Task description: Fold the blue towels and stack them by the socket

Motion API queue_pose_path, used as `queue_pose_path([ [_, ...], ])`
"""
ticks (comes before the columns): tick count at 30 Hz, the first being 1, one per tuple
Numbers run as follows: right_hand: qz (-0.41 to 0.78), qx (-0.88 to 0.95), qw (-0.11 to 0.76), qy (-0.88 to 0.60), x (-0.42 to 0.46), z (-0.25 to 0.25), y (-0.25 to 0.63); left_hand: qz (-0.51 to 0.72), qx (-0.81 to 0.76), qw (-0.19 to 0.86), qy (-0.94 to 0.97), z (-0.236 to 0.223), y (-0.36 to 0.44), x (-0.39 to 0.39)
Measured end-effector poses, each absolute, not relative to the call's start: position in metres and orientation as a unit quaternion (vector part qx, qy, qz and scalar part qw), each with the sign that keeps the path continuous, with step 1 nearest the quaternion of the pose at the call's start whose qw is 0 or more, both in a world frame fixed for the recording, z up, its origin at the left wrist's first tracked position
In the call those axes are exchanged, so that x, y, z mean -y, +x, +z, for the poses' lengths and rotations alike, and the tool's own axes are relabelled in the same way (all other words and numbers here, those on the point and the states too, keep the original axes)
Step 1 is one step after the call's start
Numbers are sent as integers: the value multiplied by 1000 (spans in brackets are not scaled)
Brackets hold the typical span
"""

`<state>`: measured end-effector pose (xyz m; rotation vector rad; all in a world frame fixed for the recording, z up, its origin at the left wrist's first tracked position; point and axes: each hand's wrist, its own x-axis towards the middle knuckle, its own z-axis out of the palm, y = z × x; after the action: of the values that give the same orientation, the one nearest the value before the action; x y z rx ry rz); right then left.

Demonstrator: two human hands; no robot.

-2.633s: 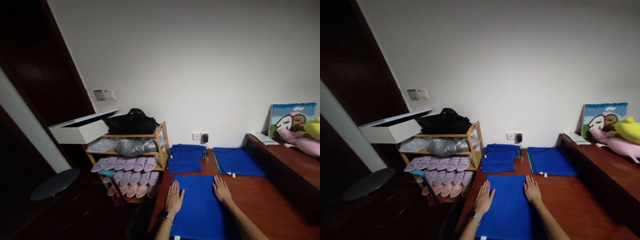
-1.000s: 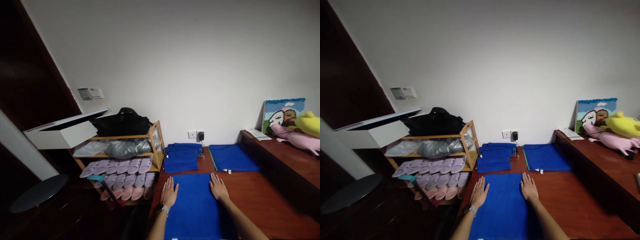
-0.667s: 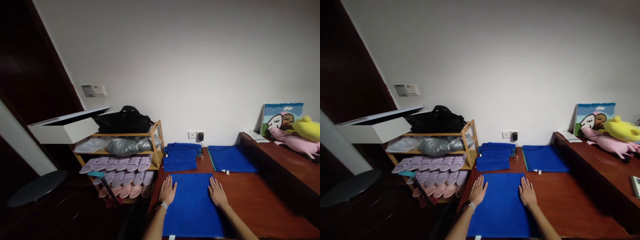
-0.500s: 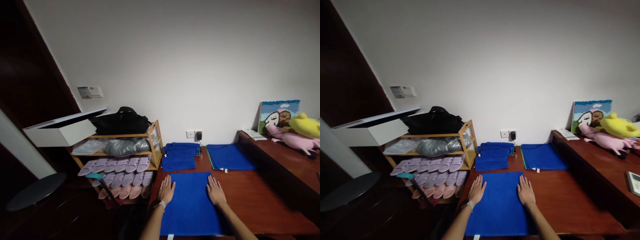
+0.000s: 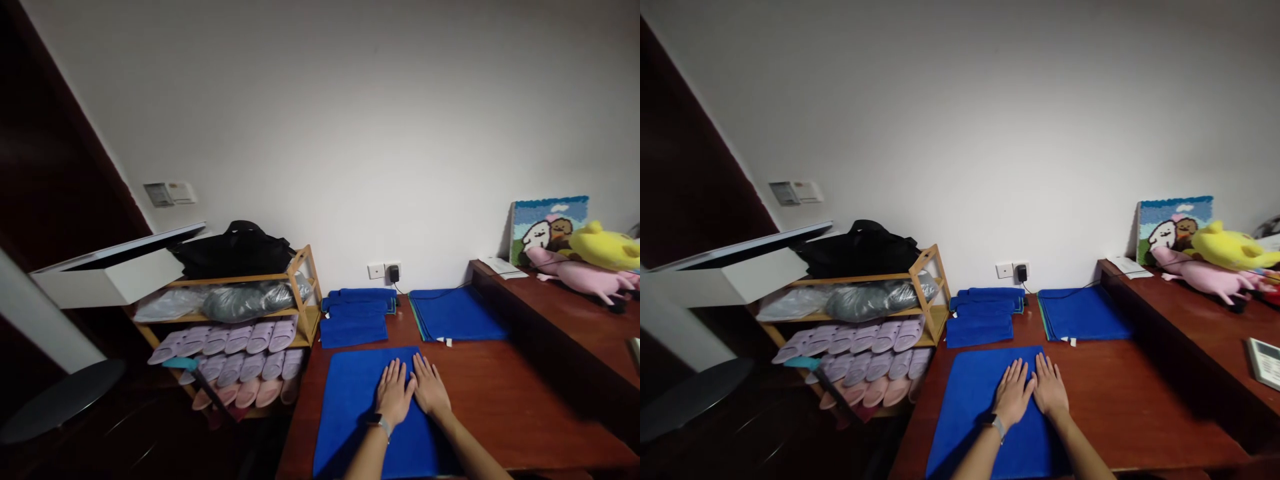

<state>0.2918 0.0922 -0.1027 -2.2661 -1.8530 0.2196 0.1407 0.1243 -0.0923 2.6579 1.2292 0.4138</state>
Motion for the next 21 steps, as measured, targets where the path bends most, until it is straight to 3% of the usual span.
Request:
queue_pose_path([
  [11,80,606,80,-787,-92,-102,289,78,-577,22,813,-88,-1,-165],
  [21,98,594,58,-796,-109,-90,293,83,-593,14,801,-91,-5,-163],
])
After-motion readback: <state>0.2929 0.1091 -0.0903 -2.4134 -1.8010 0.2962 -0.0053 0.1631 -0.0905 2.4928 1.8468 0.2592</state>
